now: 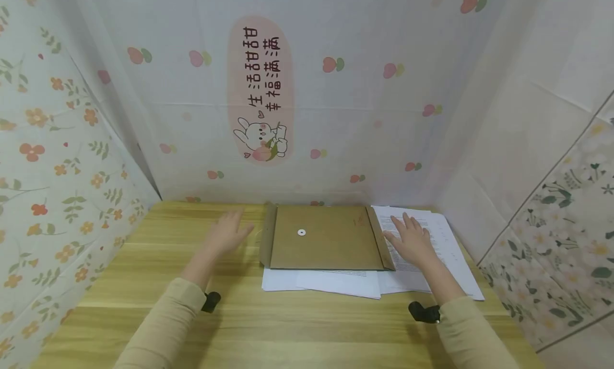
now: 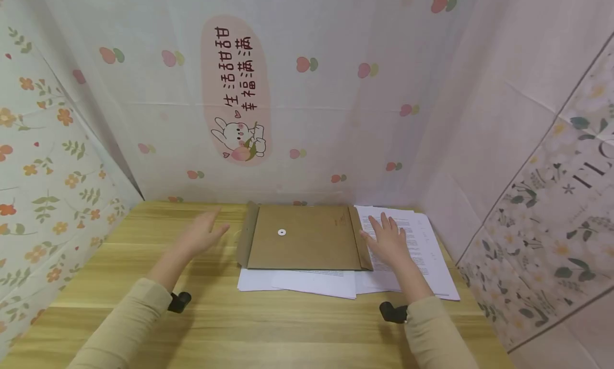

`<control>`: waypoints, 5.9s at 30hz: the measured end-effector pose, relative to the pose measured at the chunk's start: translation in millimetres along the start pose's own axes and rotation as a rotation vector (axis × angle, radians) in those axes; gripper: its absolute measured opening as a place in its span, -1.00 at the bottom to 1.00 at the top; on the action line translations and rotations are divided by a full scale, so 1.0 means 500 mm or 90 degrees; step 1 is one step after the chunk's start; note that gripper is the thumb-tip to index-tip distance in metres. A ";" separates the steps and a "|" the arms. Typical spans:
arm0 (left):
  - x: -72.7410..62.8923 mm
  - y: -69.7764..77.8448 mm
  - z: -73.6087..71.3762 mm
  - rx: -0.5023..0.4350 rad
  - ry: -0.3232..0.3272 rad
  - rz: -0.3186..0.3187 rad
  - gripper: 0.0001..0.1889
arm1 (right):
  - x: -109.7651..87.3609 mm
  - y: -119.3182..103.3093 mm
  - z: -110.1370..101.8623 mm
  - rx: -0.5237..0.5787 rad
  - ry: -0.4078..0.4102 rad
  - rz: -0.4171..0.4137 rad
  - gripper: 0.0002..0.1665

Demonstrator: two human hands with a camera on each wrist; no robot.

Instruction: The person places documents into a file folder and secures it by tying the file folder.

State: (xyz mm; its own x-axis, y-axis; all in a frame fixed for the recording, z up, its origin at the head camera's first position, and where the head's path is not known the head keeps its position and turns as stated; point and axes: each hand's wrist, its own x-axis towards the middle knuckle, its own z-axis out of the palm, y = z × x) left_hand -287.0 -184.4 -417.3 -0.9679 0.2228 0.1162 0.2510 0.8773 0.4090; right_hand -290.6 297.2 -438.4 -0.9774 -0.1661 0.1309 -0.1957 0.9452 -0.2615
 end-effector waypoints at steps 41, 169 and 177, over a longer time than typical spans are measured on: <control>0.013 0.000 0.171 -0.422 -0.005 -0.138 -0.51 | -0.010 -0.031 0.144 0.237 -0.005 0.126 -0.25; -0.058 -0.169 -0.013 -0.577 -0.202 -0.173 -0.28 | 0.043 -0.318 0.158 0.970 -0.201 0.034 -0.59; -0.065 -0.160 -0.007 -0.597 -0.246 -0.170 -0.27 | 0.057 -0.334 0.158 0.957 -0.192 0.043 -0.59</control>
State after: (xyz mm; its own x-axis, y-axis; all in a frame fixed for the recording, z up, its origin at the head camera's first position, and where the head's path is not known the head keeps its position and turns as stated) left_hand -275.4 -263.1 -450.7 -0.8895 0.3356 -0.3100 -0.2229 0.2735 0.9357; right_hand -292.2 112.3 -466.3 -0.9304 -0.3606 -0.0653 0.1328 -0.1658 -0.9772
